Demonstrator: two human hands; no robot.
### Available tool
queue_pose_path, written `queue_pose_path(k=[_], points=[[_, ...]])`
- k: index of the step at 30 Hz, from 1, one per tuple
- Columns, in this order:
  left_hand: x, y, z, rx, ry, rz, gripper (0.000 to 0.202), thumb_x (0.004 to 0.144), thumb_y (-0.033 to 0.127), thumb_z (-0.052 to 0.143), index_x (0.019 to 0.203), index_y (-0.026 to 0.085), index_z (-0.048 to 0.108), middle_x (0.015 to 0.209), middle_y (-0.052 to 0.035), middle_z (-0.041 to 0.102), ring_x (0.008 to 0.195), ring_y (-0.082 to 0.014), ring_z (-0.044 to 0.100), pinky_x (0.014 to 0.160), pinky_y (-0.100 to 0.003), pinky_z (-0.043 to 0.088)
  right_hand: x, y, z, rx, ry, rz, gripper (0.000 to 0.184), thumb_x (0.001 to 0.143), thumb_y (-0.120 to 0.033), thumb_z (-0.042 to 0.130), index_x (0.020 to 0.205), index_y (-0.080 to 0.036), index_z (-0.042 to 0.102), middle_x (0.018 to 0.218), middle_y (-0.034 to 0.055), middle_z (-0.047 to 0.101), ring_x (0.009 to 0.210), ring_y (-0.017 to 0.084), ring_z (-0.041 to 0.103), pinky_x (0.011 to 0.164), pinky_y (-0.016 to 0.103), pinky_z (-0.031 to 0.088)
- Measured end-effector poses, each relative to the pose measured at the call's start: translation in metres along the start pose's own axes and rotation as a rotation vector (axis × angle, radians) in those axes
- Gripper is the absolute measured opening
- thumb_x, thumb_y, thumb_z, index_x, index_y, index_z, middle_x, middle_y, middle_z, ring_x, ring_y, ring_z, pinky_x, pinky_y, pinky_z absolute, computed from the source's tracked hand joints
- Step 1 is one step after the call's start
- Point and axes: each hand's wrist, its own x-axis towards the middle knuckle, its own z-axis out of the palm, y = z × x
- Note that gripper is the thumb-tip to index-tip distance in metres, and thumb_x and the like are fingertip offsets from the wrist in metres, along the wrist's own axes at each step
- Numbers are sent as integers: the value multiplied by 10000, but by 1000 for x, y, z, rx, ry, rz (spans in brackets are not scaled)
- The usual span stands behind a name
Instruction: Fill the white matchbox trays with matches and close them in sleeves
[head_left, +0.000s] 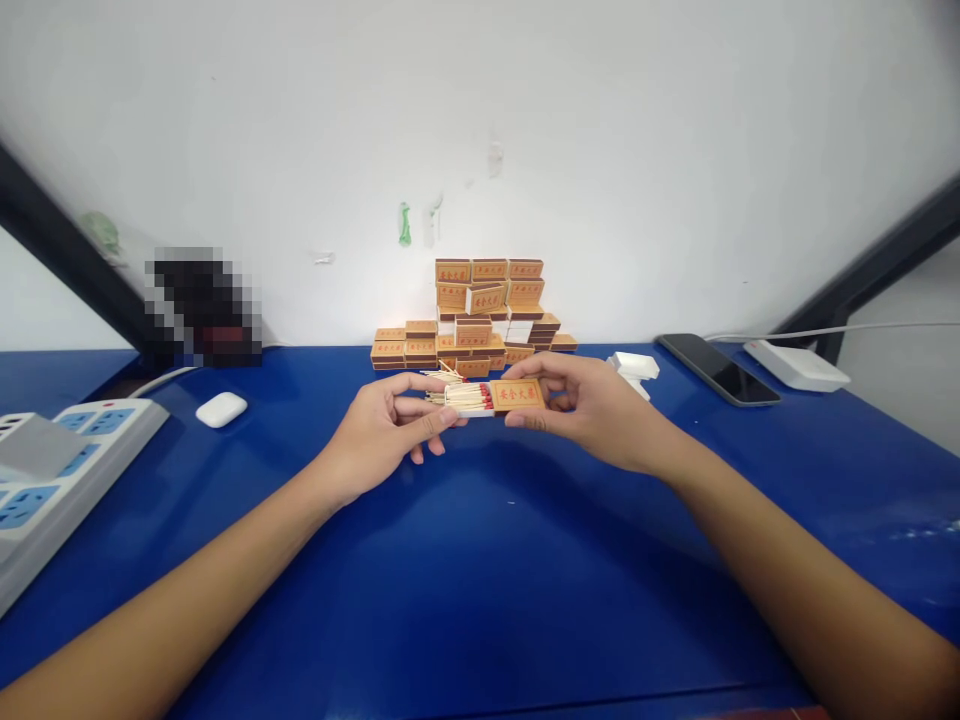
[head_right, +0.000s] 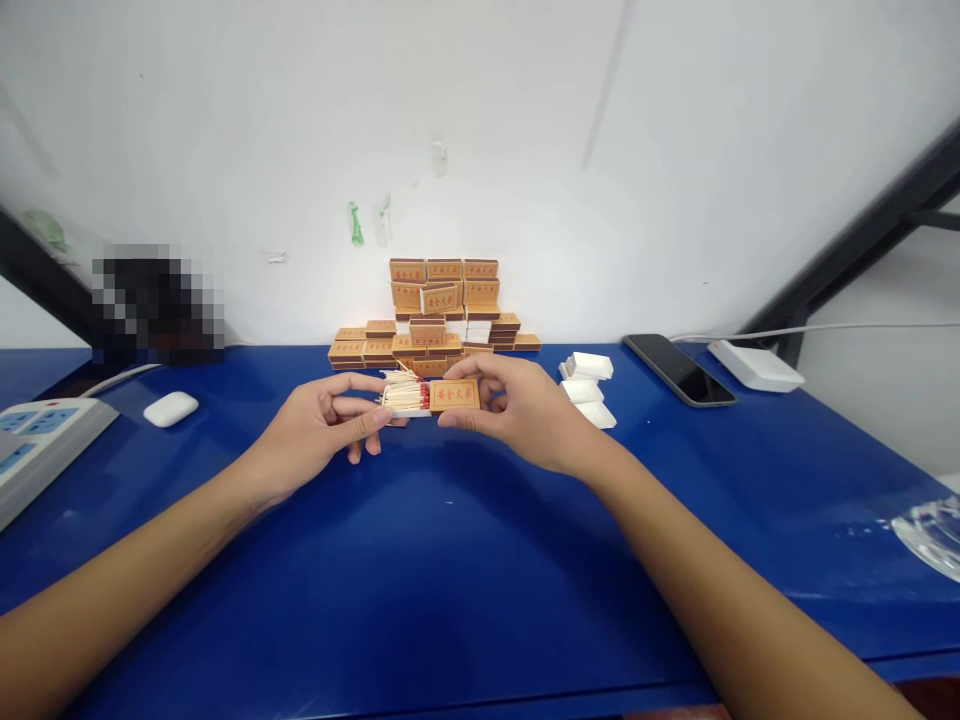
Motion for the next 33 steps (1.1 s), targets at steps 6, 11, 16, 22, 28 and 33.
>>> queue_pose_path(k=[6, 11, 16, 22, 28, 33], points=[[0, 0, 0, -13, -8, 1, 533, 829, 451, 840, 1202, 139, 624, 945, -123, 811, 595, -137, 665, 483, -226, 489, 0, -6, 7, 126, 6, 54, 460, 766, -446, 876, 1138, -216, 733, 1106, 77, 805, 969, 288, 770, 884, 468, 641], [0, 0, 1, -70, -16, -10, 533, 839, 451, 833, 1216, 142, 617, 975, -125, 808, 597, -123, 656, 485, -217, 473, 2, -5, 6, 181, -1, 49, 474, 781, -420, 869, 1181, -208, 730, 1151, 76, 801, 1060, 287, 759, 973, 468, 615], [0, -1, 0, -111, -6, -39, 543, 841, 436, 838, 1231, 134, 612, 982, -129, 804, 590, -106, 638, 480, -201, 454, 1, -1, 11, 192, -14, 50, 479, 801, -442, 860, 1202, -221, 722, 1157, 71, 798, 1025, 275, 764, 935, 456, 622], [-1, -1, 2, -179, 3, -45, 561, 842, 426, 842, 1256, 129, 608, 1006, -130, 800, 590, -96, 629, 477, -190, 451, 1, -5, 19, 245, 46, 24, 454, 802, -419, 855, 1179, -209, 713, 1184, 80, 787, 1035, 265, 754, 937, 446, 620], [-2, 0, 2, -150, 27, -25, 562, 821, 423, 857, 1241, 135, 620, 949, -110, 801, 587, -108, 632, 474, -198, 454, 1, -6, 24, 255, 53, 16, 417, 835, -383, 822, 1198, -217, 700, 1156, 71, 786, 1009, 241, 750, 889, 425, 635], [-1, 2, 1, -159, 3, -37, 534, 815, 415, 860, 1219, 148, 635, 924, -96, 798, 567, -103, 626, 469, -196, 449, -1, -6, 21, 247, 44, -3, 431, 840, -376, 820, 1217, -220, 683, 1200, 79, 767, 1046, 251, 739, 920, 434, 626]])
